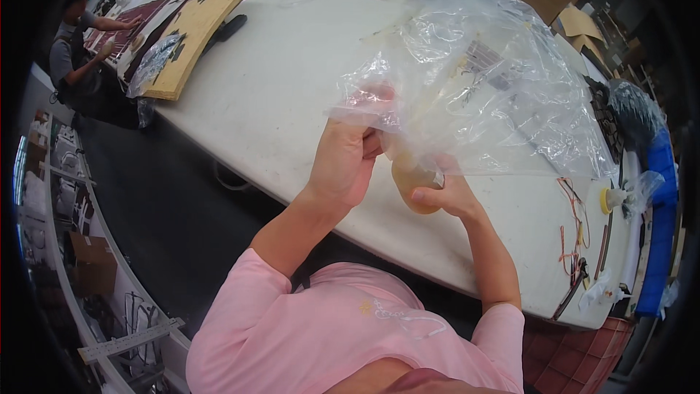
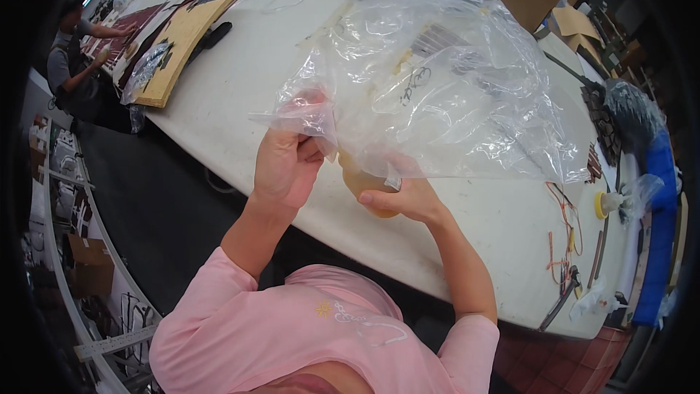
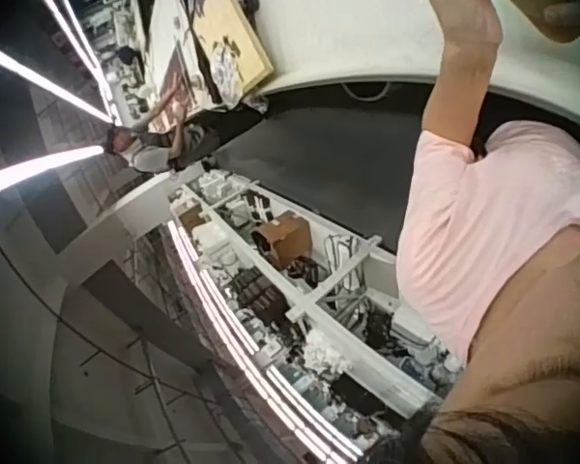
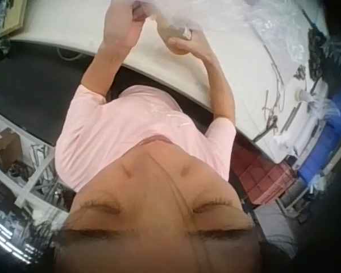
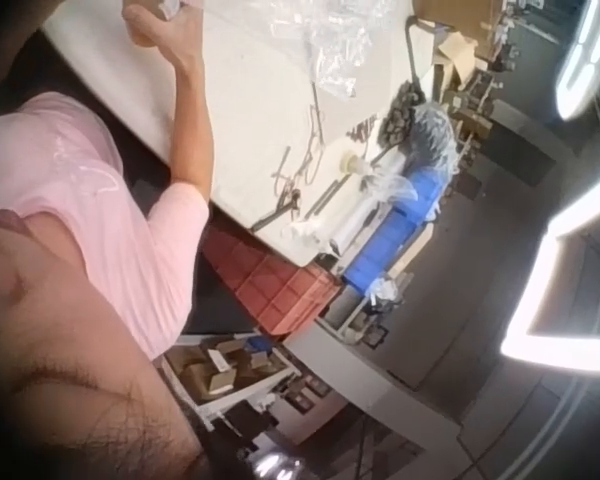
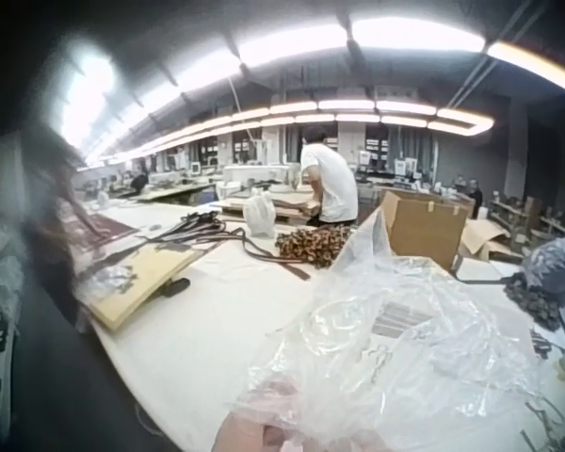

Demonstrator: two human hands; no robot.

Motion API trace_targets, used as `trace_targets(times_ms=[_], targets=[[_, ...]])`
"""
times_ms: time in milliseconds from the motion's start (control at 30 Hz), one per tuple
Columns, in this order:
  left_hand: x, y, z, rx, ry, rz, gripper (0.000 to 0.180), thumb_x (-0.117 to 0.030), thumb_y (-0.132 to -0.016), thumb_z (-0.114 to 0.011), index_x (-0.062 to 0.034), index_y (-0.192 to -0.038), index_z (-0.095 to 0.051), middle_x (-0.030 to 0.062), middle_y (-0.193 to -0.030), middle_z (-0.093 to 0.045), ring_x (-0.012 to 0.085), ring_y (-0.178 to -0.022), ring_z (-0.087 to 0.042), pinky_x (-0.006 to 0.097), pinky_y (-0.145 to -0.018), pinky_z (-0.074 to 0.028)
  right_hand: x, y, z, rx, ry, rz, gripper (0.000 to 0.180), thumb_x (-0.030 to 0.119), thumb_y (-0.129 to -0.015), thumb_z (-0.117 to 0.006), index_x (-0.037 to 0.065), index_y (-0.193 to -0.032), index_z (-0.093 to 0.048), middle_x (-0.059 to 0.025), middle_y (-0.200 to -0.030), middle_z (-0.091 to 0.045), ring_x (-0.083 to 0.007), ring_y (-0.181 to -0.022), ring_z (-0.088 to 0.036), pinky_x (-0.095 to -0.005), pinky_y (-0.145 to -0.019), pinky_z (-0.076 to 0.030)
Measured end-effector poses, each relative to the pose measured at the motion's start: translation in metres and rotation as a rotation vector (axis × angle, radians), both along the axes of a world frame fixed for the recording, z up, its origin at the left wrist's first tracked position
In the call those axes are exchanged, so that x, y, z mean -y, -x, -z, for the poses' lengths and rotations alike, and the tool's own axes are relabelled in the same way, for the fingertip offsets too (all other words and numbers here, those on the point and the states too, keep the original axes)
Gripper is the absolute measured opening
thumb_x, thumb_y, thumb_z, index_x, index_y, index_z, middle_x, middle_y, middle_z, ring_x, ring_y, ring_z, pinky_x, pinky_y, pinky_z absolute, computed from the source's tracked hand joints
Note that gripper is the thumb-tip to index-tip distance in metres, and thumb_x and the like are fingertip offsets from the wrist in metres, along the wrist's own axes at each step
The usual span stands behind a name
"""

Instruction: Applying glue to and assembling small leather and hardware components at a workbench.

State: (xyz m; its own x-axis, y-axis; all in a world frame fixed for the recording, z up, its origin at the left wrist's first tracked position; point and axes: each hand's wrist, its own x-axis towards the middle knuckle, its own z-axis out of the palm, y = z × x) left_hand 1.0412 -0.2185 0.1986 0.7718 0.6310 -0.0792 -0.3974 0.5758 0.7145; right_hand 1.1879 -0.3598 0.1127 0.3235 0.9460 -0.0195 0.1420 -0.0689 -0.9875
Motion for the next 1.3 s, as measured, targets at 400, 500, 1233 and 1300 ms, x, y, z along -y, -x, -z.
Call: trace_targets(times_ms=[400, 500, 1233, 1300], targets=[[-0.041, -0.016, 0.039, 0.078, -0.477, -0.25, 0.017, -0.007, -0.096, -0.056, -0.0039, -0.11, -0.065, 0.0022, -0.096, -0.066, 0.0104, -0.088, -0.063, 0.028, -0.081, -0.051, 0.014, -0.004, -0.029, -0.254, -0.135, -0.255, 0.079, 0.054, -0.061, -0.082, 0.001, -0.115, -0.064, -0.0075, -0.102, -0.066, -0.0184, -0.093, -0.064, -0.0327, -0.084, -0.049], [-0.047, -0.01, 0.044, 0.067, -1.008, -0.365, 0.016, -0.005, -0.095, -0.057, -0.0021, -0.106, -0.068, 0.0067, -0.095, -0.07, 0.0148, -0.086, -0.064, 0.03, -0.075, -0.051, 0.014, -0.012, -0.027, -0.306, -0.118, -0.235, 0.077, 0.057, -0.063, -0.078, 0.004, -0.117, -0.065, -0.006, -0.11, -0.066, -0.018, -0.101, -0.063, -0.0333, -0.09, -0.047], [-0.004, -0.017, 0.031, 0.268, -0.186, 0.053, 0.027, -0.01, -0.095, -0.061, -0.0071, -0.123, -0.06, 0.0043, -0.117, -0.059, 0.0145, -0.11, -0.057, 0.031, -0.095, -0.047, -0.01, 0.019, -0.001, -0.293, -0.119, -0.041, 0.065, 0.043, -0.082, -0.072, 0.001, -0.129, -0.055, -0.0101, -0.114, -0.064, -0.0187, -0.106, -0.06, -0.0352, -0.096, -0.045], [0.002, -0.021, 0.025, 0.273, -0.082, -0.051, 0.018, -0.009, -0.094, -0.062, -0.0069, -0.111, -0.061, 0.002, -0.11, -0.06, 0.0107, -0.102, -0.056, 0.026, -0.087, -0.047, -0.013, 0.025, -0.003, -0.221, -0.149, 0.015, 0.066, 0.042, -0.082, -0.072, 0.001, -0.13, -0.054, -0.0099, -0.116, -0.063, -0.0185, -0.109, -0.058, -0.0347, -0.098, -0.043]])
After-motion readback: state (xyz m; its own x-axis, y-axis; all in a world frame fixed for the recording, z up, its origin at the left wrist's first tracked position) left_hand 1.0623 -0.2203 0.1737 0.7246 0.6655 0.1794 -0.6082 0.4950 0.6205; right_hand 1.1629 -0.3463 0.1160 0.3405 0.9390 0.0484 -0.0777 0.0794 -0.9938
